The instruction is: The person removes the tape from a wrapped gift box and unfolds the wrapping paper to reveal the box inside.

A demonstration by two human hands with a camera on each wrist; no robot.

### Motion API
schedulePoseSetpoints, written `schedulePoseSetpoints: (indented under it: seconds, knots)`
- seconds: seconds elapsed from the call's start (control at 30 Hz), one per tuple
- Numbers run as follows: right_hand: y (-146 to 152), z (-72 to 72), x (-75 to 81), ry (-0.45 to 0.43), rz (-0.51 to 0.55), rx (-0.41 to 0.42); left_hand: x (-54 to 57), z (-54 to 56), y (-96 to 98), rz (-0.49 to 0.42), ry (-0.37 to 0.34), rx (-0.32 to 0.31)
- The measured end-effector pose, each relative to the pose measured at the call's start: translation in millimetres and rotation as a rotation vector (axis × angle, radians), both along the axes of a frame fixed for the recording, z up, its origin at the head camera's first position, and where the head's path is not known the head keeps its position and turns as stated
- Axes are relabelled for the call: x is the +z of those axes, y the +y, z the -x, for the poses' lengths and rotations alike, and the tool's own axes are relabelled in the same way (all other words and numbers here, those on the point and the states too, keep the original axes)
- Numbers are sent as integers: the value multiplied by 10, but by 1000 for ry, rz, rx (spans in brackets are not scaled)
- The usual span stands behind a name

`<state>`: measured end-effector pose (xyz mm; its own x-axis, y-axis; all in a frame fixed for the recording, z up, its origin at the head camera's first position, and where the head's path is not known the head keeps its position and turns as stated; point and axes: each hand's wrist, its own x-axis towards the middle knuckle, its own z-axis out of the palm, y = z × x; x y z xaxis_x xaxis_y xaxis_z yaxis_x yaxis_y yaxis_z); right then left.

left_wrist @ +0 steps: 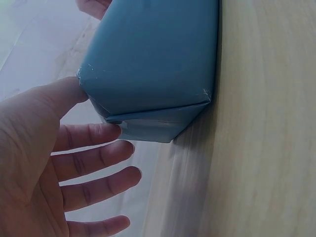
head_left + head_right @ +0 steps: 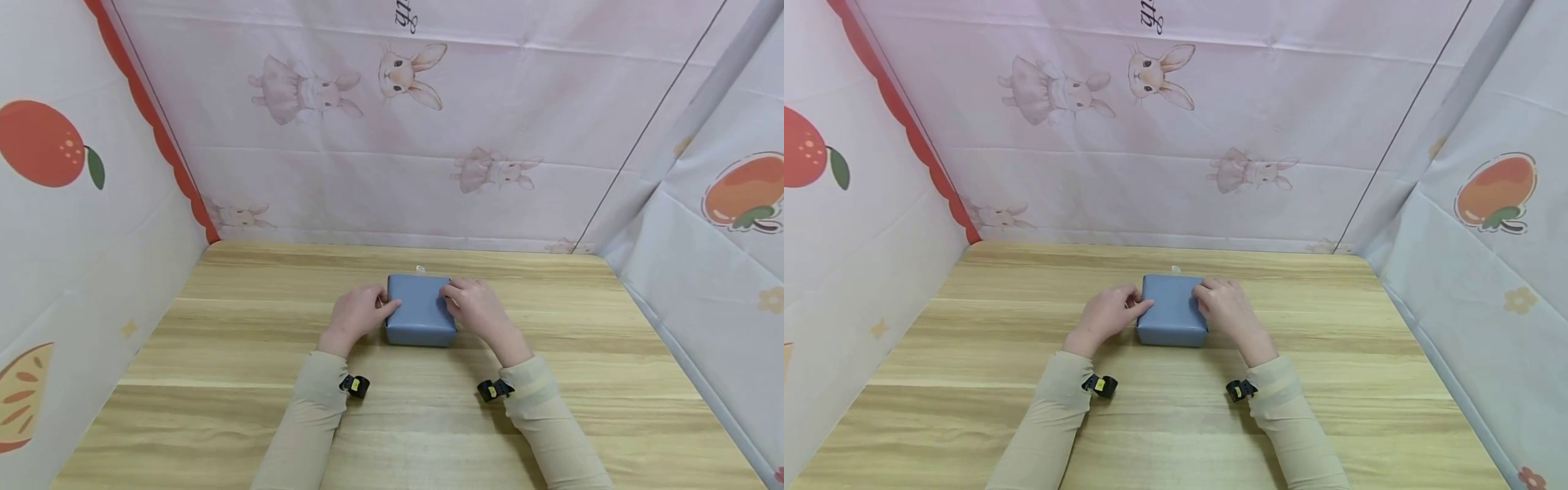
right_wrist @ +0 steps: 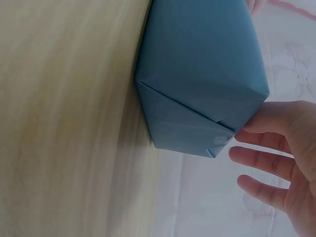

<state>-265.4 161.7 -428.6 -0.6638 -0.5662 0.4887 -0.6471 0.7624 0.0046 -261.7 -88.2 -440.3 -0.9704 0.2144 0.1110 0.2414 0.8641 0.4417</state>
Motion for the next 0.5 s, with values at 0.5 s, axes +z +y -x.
schedulePoseSetpoints:
  seconds: [0.5]
  knots:
    - [37,15,-46,8,10,-5,-22,-9,11,-10,7,4]
